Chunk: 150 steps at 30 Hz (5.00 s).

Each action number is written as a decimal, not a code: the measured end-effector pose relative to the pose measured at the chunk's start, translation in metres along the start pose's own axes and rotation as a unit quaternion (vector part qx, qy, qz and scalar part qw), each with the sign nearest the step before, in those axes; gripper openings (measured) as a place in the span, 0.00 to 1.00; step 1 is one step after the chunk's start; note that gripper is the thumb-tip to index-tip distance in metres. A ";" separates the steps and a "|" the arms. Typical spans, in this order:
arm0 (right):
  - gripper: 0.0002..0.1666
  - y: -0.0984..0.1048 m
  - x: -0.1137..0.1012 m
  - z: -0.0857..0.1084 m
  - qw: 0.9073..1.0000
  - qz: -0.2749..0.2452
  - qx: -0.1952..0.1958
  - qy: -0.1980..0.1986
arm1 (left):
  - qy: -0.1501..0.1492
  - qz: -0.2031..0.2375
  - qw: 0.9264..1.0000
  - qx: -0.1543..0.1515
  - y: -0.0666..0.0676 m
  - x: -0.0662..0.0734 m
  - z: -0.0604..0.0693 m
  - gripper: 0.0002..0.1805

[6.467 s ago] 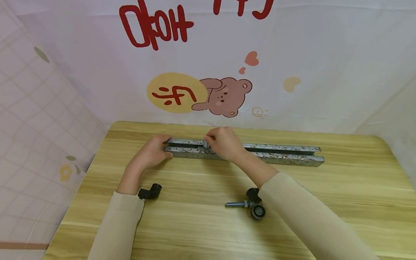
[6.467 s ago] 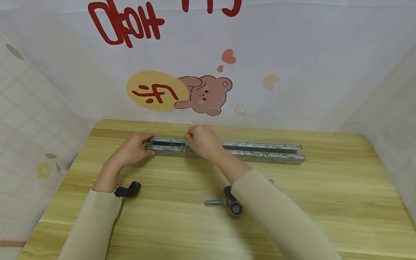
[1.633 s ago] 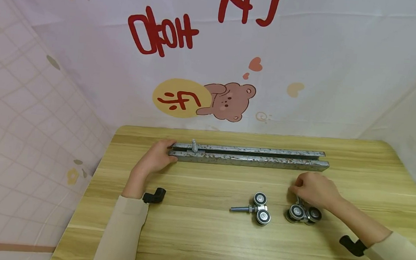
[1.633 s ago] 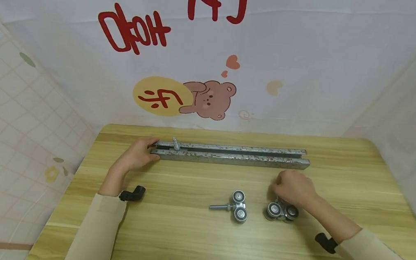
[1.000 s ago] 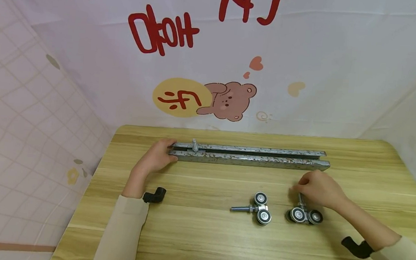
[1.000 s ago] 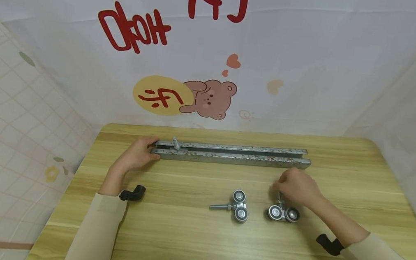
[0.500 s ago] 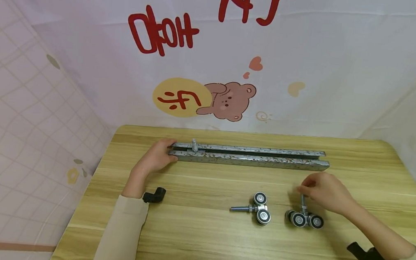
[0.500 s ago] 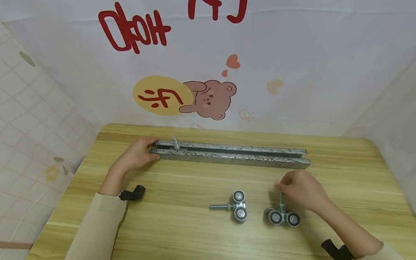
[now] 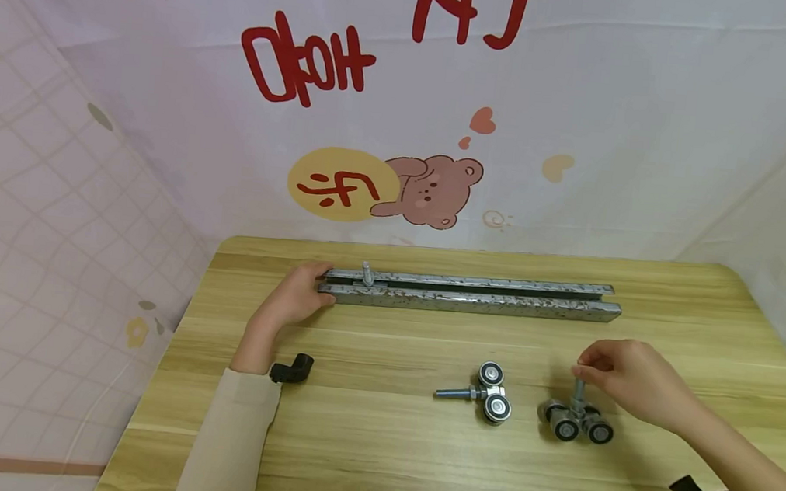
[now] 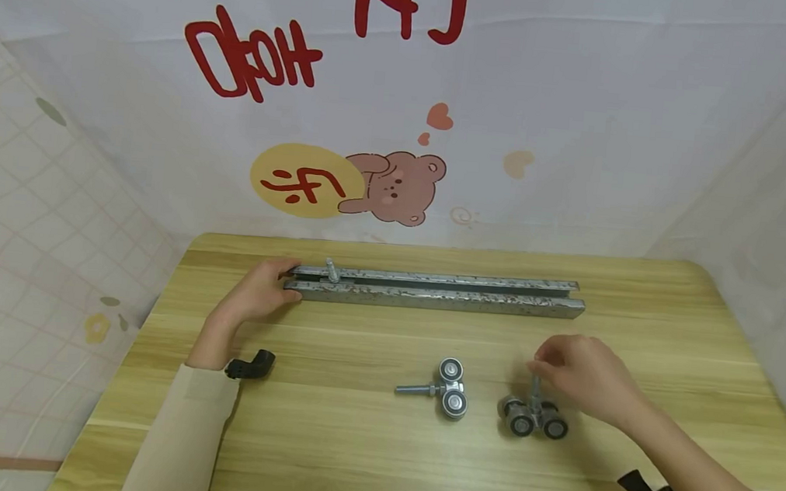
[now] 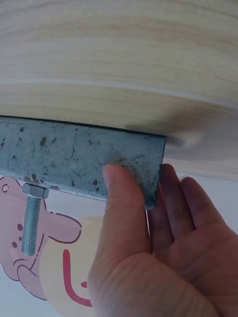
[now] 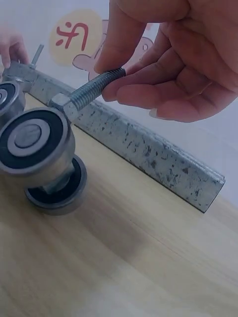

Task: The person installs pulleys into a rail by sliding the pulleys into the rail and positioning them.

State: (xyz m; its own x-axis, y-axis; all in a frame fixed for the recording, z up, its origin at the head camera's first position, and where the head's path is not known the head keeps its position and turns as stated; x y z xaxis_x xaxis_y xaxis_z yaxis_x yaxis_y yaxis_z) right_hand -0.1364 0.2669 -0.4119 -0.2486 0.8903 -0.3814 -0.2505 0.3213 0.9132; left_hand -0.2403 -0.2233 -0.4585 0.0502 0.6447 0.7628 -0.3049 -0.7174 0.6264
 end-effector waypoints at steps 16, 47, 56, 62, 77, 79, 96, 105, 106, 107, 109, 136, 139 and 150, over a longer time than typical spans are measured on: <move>0.12 -0.002 -0.005 0.020 1.000 -0.020 0.001 -0.006 | 0.011 0.011 1.000 -0.001 0.000 0.000 0.002 0.37; 0.12 0.016 0.027 0.043 0.966 0.137 0.196 0.100 | 0.006 -0.002 1.000 0.003 0.000 0.001 0.001 0.36; 0.11 0.031 0.053 0.028 0.965 0.166 0.193 0.059 | 0.000 0.005 1.000 0.004 0.001 0.000 -0.001 0.36; 0.11 0.038 0.068 0.020 0.967 0.165 0.188 0.041 | -0.006 0.004 1.000 0.006 0.002 0.000 -0.002 0.36; 0.13 0.046 0.103 -0.004 0.977 0.106 0.187 -0.012 | -0.001 0.000 1.000 0.004 -0.001 0.000 0.000 0.36; 0.14 0.047 0.107 -0.008 0.979 0.097 0.180 -0.021 | -0.001 0.000 1.000 0.005 -0.001 0.000 0.000 0.36; 0.14 0.062 0.126 -0.032 0.982 0.082 0.167 -0.026 | 0.003 0.000 1.000 0.005 0.000 0.001 0.001 0.36; 0.17 0.064 0.130 -0.044 0.986 0.073 0.141 -0.047 | 0.001 0.000 1.000 0.008 0.000 0.000 0.000 0.36; 0.18 0.065 0.130 -0.045 0.986 0.073 0.138 -0.050 | 0.001 0.000 1.000 0.007 -0.001 0.000 0.000 0.36; 0.18 0.065 0.130 -0.046 0.987 0.072 0.135 -0.054 | 0.002 0.000 1.000 0.006 -0.001 0.000 0.000 0.36; 0.19 0.065 0.130 -0.047 0.987 0.068 0.132 -0.059 | 0.004 0.002 1.000 0.006 0.000 0.000 0.000 0.36; 0.19 0.064 0.123 -0.057 0.988 0.068 0.132 -0.049 | 0.003 0.000 1.000 0.006 -0.001 0.000 0.000 0.36; 0.19 0.065 0.123 -0.059 0.989 0.065 0.127 -0.049 | 0.002 0.000 1.000 0.005 -0.001 0.000 0.000 0.36; 0.20 0.066 0.118 -0.059 0.990 0.062 0.116 -0.055 | 0.001 -0.003 1.000 0.006 -0.001 0.000 0.000 0.37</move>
State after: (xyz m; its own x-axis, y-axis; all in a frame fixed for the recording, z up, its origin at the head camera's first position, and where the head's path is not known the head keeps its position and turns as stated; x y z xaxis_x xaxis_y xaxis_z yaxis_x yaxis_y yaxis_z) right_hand -0.2375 0.3741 -0.4048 -0.1573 0.9533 -0.2577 0.0014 0.2612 0.9653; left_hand -0.2396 -0.2227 -0.4588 0.0501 0.6491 0.7590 -0.2923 -0.7172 0.6326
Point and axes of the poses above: each hand's wrist, its own z-axis away from the middle knuckle, its own y-axis out of the back of the hand, x = y × z, the point moved 3 cm from there along -z, towards the middle knuckle, and after that the axes turned 9 degrees about z, right-handed, at the moved point
